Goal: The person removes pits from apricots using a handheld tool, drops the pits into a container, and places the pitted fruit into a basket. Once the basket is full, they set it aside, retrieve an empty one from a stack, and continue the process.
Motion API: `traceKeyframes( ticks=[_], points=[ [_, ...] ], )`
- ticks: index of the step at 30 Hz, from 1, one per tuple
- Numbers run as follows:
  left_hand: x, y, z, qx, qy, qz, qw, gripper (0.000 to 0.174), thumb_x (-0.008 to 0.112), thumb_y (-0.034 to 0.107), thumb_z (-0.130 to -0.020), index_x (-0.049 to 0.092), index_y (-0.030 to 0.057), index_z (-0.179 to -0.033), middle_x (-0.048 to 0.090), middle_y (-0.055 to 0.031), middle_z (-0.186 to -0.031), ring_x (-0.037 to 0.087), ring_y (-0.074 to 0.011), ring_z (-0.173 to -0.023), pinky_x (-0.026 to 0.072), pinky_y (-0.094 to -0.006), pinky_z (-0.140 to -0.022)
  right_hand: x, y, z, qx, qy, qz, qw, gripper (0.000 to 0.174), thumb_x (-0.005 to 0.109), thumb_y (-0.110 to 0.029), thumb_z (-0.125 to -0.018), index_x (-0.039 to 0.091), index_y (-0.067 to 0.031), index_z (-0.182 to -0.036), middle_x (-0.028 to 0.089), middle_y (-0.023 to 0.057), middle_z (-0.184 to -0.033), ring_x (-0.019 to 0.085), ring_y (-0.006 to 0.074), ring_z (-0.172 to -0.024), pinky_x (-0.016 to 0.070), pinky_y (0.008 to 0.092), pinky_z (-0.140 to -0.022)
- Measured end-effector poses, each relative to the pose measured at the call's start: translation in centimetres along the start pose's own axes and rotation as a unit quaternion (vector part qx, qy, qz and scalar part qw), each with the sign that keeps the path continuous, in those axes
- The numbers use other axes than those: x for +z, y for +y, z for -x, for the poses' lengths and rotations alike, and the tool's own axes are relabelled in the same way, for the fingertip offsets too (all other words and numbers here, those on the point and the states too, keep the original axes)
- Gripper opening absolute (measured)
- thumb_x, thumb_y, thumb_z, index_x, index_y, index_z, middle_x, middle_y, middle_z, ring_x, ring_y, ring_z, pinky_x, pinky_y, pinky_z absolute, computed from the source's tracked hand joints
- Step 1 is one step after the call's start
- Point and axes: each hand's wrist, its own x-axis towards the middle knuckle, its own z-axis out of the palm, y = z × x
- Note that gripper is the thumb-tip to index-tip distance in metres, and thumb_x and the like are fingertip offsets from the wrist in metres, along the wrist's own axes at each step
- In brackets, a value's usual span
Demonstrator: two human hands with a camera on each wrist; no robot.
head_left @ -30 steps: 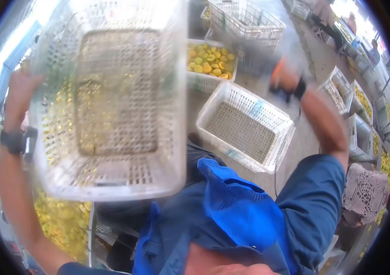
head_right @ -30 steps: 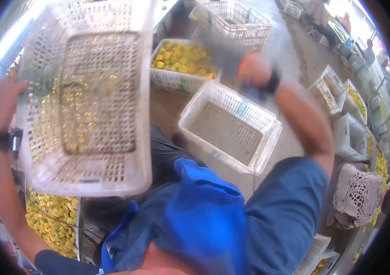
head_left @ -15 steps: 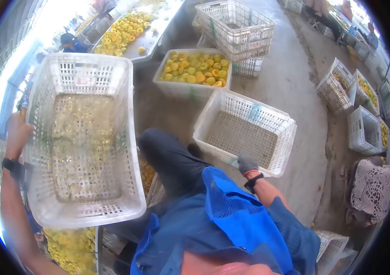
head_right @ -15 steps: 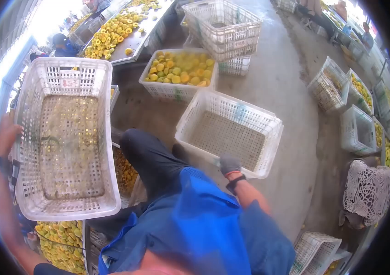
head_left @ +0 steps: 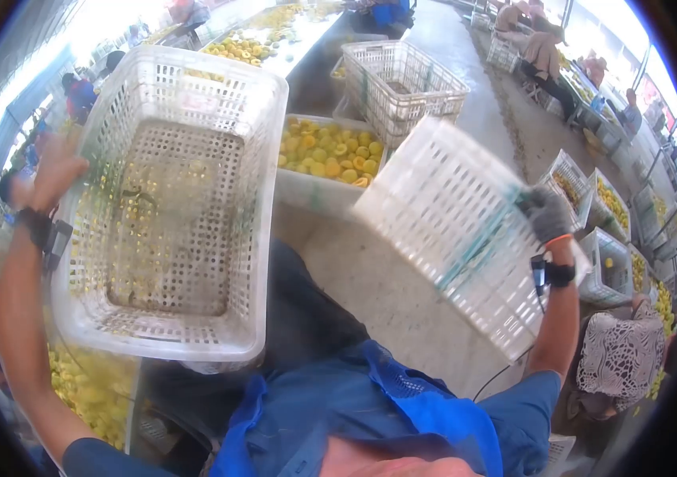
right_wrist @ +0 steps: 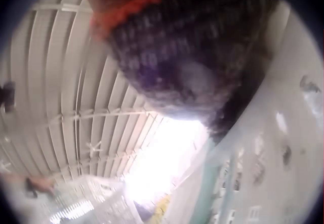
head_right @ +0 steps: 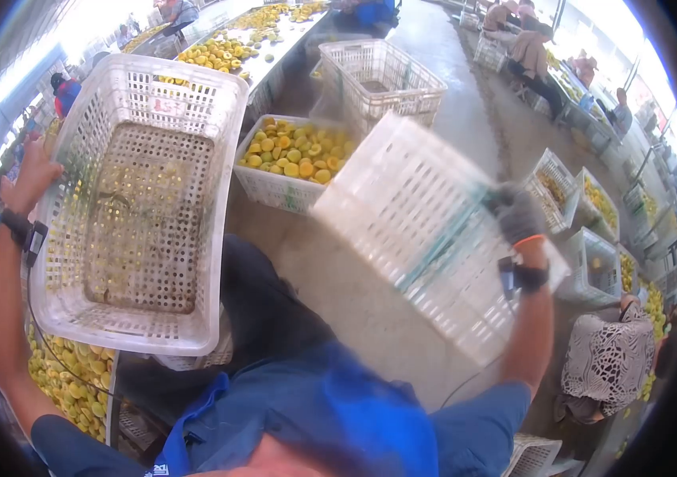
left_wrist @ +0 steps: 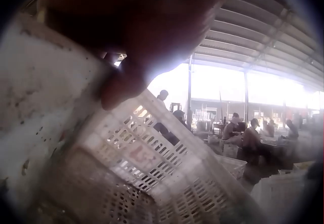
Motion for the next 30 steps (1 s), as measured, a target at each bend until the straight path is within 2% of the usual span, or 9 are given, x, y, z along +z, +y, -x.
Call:
traceKeyframes(
  ticks=[2,4,8,10,12,16,21,26,30],
  points=[
    [0.5,-0.6,0.2,0.002,0.021,0.030,0.999,0.055,0.066,0.011,-0.073,0.060,0.0002,-0.126,0.054,-0.0202,-0.114,0.052,-0.0344,-0.112,0.0440,-0.0415,-0.095,-4.3,1.0,-4.5,-0.031,0.035,-0.047,0.998,0.019,0.080,-0.009,-0.086,0.075,-0.0034,-0.103,0.076,0.0161,-0.093,0.074,0.0193,-0.088,0.0561,0.0351,-0.078],
    [0.9,-0.9,0.5,-0.007,0.036,0.054,0.998,0.053,0.066,0.009,-0.071,0.060,-0.0015,-0.123,0.055,-0.0202,-0.110,0.055,-0.0350,-0.107,0.0452,-0.0422,-0.092,-8.2,-2.9,-8.0,-0.101,0.150,0.026,0.983,0.021,0.079,-0.016,-0.088,0.076,-0.0074,-0.108,0.076,0.0149,-0.098,0.075,0.0221,-0.093,0.0561,0.0337,-0.082],
    [2.6,-2.3,0.9,0.026,0.118,0.042,0.992,0.043,0.066,0.005,-0.069,0.060,-0.0063,-0.110,0.059,-0.0195,-0.096,0.061,-0.0351,-0.094,0.0479,-0.0428,-0.082,-9.2,-10.7,-16.0,-0.059,0.245,0.198,0.947,0.038,0.066,-0.047,-0.094,0.072,-0.0200,-0.119,0.076,0.0083,-0.109,0.072,0.0330,-0.100,0.0552,0.0422,-0.086],
    [2.1,-1.3,1.3,0.018,0.115,0.062,0.991,0.038,0.066,0.004,-0.069,0.061,-0.0086,-0.104,0.061,-0.0194,-0.088,0.063,-0.0351,-0.087,0.0490,-0.0430,-0.077,-5.7,-9.4,-24.0,-0.133,0.357,0.239,0.893,0.036,0.061,-0.046,-0.096,0.069,-0.0230,-0.123,0.075,0.0076,-0.109,0.072,0.0334,-0.098,0.0565,0.0452,-0.082],
    [-0.1,3.5,2.2,-0.043,0.036,0.108,0.993,0.033,0.066,0.003,-0.069,0.061,-0.0106,-0.099,0.063,-0.0195,-0.081,0.065,-0.0354,-0.080,0.0497,-0.0432,-0.072,-2.3,-12.1,-28.7,-0.127,0.375,0.248,0.884,0.023,0.059,-0.033,-0.096,0.072,-0.0202,-0.111,0.074,0.0081,-0.102,0.073,0.0313,-0.091,0.0580,0.0459,-0.076],
    [0.5,3.5,2.5,-0.051,0.095,0.039,0.993,0.032,0.066,0.004,-0.070,0.062,-0.0112,-0.098,0.064,-0.0236,-0.079,0.065,-0.0397,-0.075,0.0497,-0.0449,-0.070,6.1,-14.8,-37.0,-0.200,0.357,0.324,0.853,0.014,0.057,-0.016,-0.090,0.070,-0.0129,-0.092,0.071,0.0083,-0.089,0.073,0.0258,-0.081,0.0593,0.0424,-0.072],
    [1.3,0.8,2.6,-0.044,0.087,0.008,0.995,0.032,0.067,0.004,-0.071,0.062,-0.0093,-0.099,0.065,-0.0265,-0.081,0.063,-0.0435,-0.076,0.0495,-0.0453,-0.071,19.0,-15.7,-41.8,-0.183,0.269,0.333,0.885,0.019,0.057,-0.015,-0.089,0.076,-0.0108,-0.092,0.073,0.0099,-0.091,0.073,0.0265,-0.085,0.0583,0.0410,-0.073],
    [0.3,4.5,0.7,-0.073,-0.008,-0.028,0.997,0.041,0.066,0.004,-0.071,0.063,-0.0095,-0.109,0.067,-0.0269,-0.095,0.065,-0.0396,-0.089,0.0498,-0.0440,-0.080,20.5,-16.0,-48.3,-0.250,0.226,0.324,0.884,0.020,0.057,-0.013,-0.089,0.076,-0.0076,-0.092,0.074,0.0144,-0.092,0.074,0.0296,-0.085,0.0589,0.0436,-0.076],
    [0.6,4.3,0.8,-0.102,-0.006,-0.010,0.995,0.047,0.067,0.005,-0.073,0.062,-0.0084,-0.118,0.066,-0.0252,-0.105,0.064,-0.0360,-0.098,0.0491,-0.0430,-0.085,21.7,-16.4,-49.7,-0.266,0.207,0.339,0.878,0.017,0.059,-0.010,-0.087,0.075,-0.0060,-0.092,0.074,0.0157,-0.094,0.075,0.0306,-0.086,0.0598,0.0445,-0.076]
  ],
)
